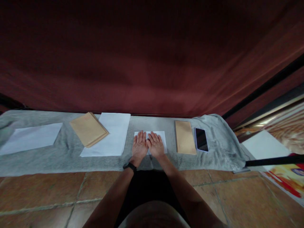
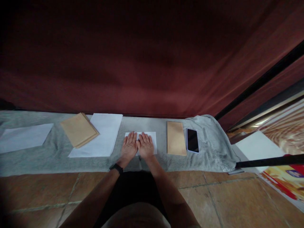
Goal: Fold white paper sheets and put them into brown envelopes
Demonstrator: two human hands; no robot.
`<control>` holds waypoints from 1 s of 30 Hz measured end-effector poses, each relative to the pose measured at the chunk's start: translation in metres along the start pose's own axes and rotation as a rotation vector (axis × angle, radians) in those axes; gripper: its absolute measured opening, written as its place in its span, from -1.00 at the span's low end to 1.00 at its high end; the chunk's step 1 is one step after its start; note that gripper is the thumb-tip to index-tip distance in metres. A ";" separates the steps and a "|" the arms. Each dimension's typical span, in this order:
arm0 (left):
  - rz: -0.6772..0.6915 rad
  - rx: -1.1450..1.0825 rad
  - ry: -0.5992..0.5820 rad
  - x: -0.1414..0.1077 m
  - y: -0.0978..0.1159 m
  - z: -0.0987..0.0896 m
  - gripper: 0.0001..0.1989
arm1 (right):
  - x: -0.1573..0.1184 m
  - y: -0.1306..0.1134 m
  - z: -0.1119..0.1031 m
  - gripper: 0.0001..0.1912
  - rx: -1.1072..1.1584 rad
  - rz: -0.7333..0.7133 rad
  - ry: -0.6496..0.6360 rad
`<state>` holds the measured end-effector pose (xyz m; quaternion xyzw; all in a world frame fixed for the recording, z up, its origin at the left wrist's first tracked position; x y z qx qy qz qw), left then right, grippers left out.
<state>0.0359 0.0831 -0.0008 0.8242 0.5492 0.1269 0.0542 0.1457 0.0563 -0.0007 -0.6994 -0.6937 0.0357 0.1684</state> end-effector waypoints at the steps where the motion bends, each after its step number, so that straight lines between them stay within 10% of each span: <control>1: -0.001 -0.007 0.003 0.000 0.000 0.001 -0.40 | -0.001 0.004 0.000 -0.50 -0.006 -0.005 0.014; 30: -0.127 -0.038 0.133 -0.017 -0.026 0.001 -0.36 | -0.013 0.073 -0.006 -0.41 -0.144 0.179 0.153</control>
Point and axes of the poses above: each hand's wrist, its own x-axis towards the middle knuckle, its own z-axis out of the palm, y = z × x, the point moved 4 cm from there along x, towards the middle knuckle, and after that the axes turned 4 degrees about -x, right-handed, at the moved point
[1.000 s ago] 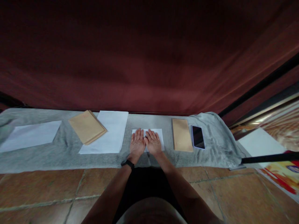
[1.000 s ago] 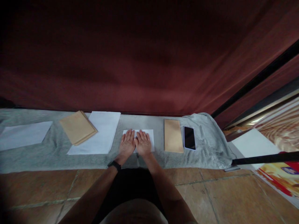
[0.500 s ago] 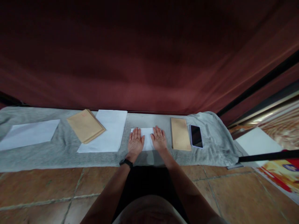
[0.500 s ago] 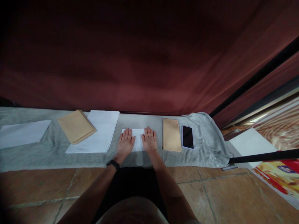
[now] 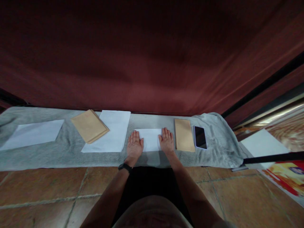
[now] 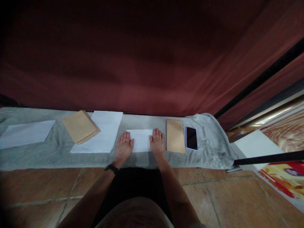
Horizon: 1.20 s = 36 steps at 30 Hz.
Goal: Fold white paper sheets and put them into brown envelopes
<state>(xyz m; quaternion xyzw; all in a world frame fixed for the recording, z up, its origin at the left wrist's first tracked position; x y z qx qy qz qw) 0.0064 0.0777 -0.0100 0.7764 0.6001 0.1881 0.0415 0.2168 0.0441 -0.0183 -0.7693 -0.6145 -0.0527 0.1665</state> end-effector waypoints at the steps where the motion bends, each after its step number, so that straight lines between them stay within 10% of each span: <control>1: 0.002 -0.005 0.006 -0.002 -0.001 0.000 -0.35 | 0.000 0.001 0.000 -0.41 0.000 0.007 0.008; 8: -0.008 -0.070 0.085 -0.022 -0.011 -0.010 -0.38 | -0.010 0.001 -0.010 -0.39 0.079 0.126 0.072; 18: 0.320 -0.062 -0.077 -0.059 0.041 0.006 -0.32 | -0.063 -0.088 -0.021 -0.44 0.352 -0.264 -0.044; 36: 0.081 -0.058 0.007 -0.060 0.008 -0.015 -0.39 | -0.070 -0.034 -0.029 -0.40 0.034 -0.173 -0.002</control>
Point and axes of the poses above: each hand's wrist, its own x-axis towards the middle knuckle, its own z-axis out of the palm, y = z × x, the point moved 4 cm from there along x, towards the middle knuckle, and after that the axes turned 4 degrees about -x, right-handed, at the moved point
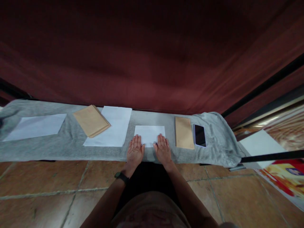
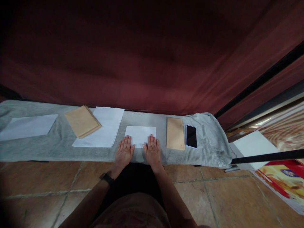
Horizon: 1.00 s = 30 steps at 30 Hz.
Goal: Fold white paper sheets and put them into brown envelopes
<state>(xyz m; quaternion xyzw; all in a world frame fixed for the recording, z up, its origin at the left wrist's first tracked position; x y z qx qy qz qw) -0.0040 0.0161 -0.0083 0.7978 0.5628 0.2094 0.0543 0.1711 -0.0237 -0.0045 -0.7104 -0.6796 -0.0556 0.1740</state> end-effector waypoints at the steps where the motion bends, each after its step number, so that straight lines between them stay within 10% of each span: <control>1: -0.017 -0.003 0.005 -0.001 -0.003 -0.001 -0.39 | -0.001 0.003 -0.001 -0.40 -0.009 0.012 0.009; 12: -0.099 -0.025 0.080 -0.009 -0.013 -0.014 -0.40 | -0.006 0.016 -0.009 -0.38 -0.028 0.192 0.101; 21: 0.265 -0.064 -0.098 -0.023 0.043 0.000 -0.42 | -0.015 -0.031 -0.012 -0.45 0.130 -0.129 -0.093; 30: 0.138 0.016 -0.051 -0.026 0.020 -0.008 -0.41 | -0.026 -0.001 -0.013 -0.38 0.008 -0.029 0.010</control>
Point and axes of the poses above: each hand's wrist, its own x-axis towards the middle knuckle, its own z-axis out of the palm, y = z × x, the point moved 4 cm from there along x, towards the middle knuckle, and after that the axes turned 4 degrees about -x, right-handed, at the moved point
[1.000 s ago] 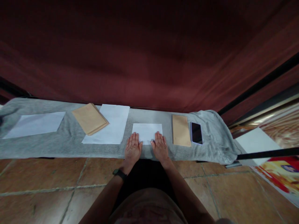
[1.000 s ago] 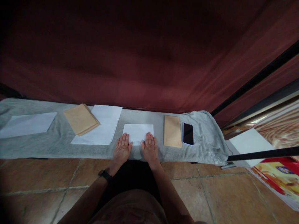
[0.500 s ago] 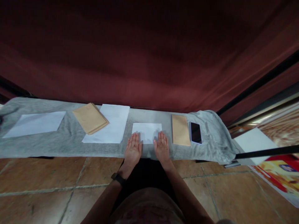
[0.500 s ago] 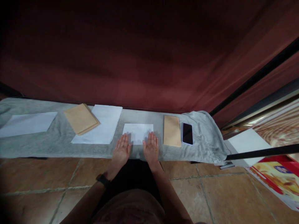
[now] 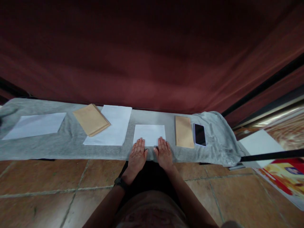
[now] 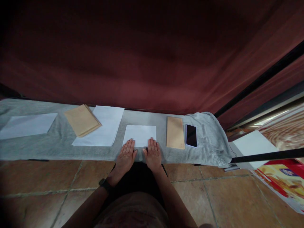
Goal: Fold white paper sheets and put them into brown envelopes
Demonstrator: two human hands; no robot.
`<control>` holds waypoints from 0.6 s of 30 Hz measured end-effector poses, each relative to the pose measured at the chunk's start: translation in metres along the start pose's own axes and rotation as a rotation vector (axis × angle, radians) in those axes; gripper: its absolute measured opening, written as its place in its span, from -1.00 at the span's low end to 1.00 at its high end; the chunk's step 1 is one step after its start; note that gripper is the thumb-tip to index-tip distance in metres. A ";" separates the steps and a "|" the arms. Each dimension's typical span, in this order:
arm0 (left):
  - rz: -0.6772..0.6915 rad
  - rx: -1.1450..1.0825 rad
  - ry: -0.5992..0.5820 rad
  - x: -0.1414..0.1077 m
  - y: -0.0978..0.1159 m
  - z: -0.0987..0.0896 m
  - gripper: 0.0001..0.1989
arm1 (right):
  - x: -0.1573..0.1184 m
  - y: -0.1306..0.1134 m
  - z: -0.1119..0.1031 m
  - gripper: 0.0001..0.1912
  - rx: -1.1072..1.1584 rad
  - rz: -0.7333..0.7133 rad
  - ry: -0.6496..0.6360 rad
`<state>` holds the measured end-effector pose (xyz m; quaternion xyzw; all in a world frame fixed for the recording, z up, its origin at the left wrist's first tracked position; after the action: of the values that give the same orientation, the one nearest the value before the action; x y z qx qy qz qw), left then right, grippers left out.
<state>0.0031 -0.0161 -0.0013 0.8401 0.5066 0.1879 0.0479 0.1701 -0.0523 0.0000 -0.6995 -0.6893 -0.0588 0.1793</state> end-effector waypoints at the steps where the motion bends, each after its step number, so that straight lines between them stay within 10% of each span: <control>1: -0.018 0.002 0.009 -0.001 -0.002 -0.001 -0.40 | 0.000 0.003 0.000 -0.37 -0.006 0.015 0.008; 12: -0.185 0.010 0.075 0.004 -0.017 -0.009 -0.39 | 0.001 0.014 -0.002 -0.34 -0.022 0.228 -0.001; 18: 0.013 -0.041 -0.033 0.041 0.005 0.002 -0.41 | 0.038 -0.011 0.000 -0.46 0.143 0.023 -0.062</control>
<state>0.0253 0.0176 0.0096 0.8451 0.4963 0.1849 0.0721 0.1608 -0.0164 0.0142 -0.6944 -0.6887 0.0141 0.2082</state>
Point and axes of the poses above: each hand's wrist, its own x-axis towards the middle knuckle, its own z-axis out of the palm, y = z × x, the point moved 4 cm from there along x, towards the middle knuckle, and after that the axes turned 4 degrees about -x, right-handed, at the moved point
